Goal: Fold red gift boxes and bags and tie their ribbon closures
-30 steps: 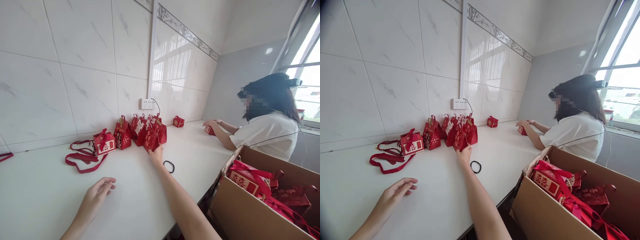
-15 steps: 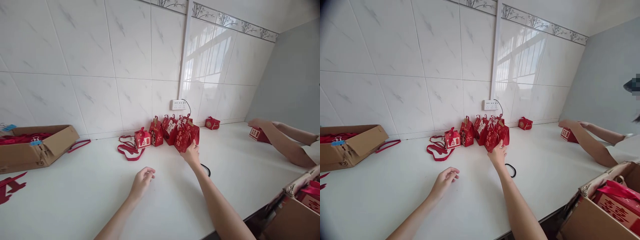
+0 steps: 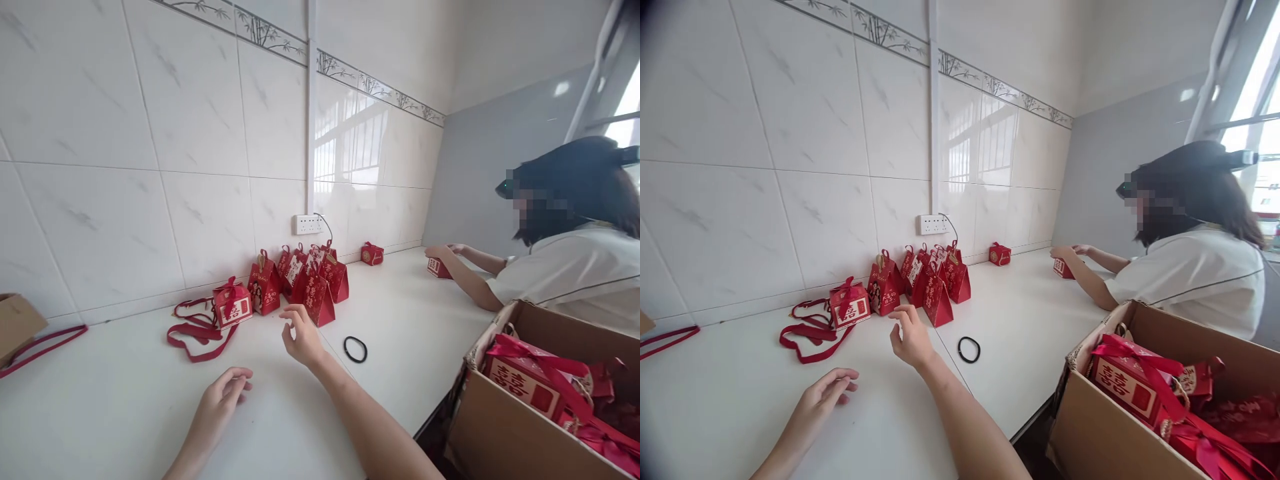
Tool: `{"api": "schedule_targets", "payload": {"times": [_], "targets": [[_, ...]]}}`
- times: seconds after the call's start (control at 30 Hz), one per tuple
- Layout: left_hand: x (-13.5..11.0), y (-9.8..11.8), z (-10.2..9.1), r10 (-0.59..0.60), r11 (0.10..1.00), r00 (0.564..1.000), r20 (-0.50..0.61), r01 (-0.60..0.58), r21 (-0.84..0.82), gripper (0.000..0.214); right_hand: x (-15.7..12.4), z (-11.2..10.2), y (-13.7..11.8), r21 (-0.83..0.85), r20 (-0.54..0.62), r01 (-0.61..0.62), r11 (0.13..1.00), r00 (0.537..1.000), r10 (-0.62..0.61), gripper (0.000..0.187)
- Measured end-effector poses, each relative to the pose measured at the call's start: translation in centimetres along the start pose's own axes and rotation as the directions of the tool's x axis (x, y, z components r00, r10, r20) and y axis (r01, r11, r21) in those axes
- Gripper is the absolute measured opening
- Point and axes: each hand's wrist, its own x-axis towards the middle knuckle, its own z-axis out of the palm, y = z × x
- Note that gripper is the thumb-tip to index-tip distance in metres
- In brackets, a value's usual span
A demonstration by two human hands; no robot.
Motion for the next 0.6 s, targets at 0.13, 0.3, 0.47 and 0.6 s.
{"api": "schedule_targets", "payload": {"times": [0.13,0.3,0.47,0.6], "targets": [[0.6,-0.4,-0.3,-0.031,0.998,0.999,-0.028,0.03,-0.048,0.043,0.0,-0.1,1.0,-0.008,-0.071,-0.038,0.999,0.997,0.038,0.021],[1.8,-1.1,-0.6,-0.095,0.989,0.994,-0.052,0.088,-0.122,0.044,0.1,0.3,1.5,-0.026,-0.092,-0.034,0.999,0.995,0.031,0.02],[2.3,-1.9,-1.0,-0.127,0.98,0.991,-0.051,0.117,-0.162,0.043,0.0,0.9,1.3,-0.019,-0.039,-0.01,1.0,0.999,0.01,0.021],[2.7,-2.7,-1.2,-0.163,0.967,0.986,-0.043,0.151,-0.206,0.045,0.0,1.0,1.1,-0.037,-0.013,-0.011,0.999,1.0,0.011,0.021]]}}
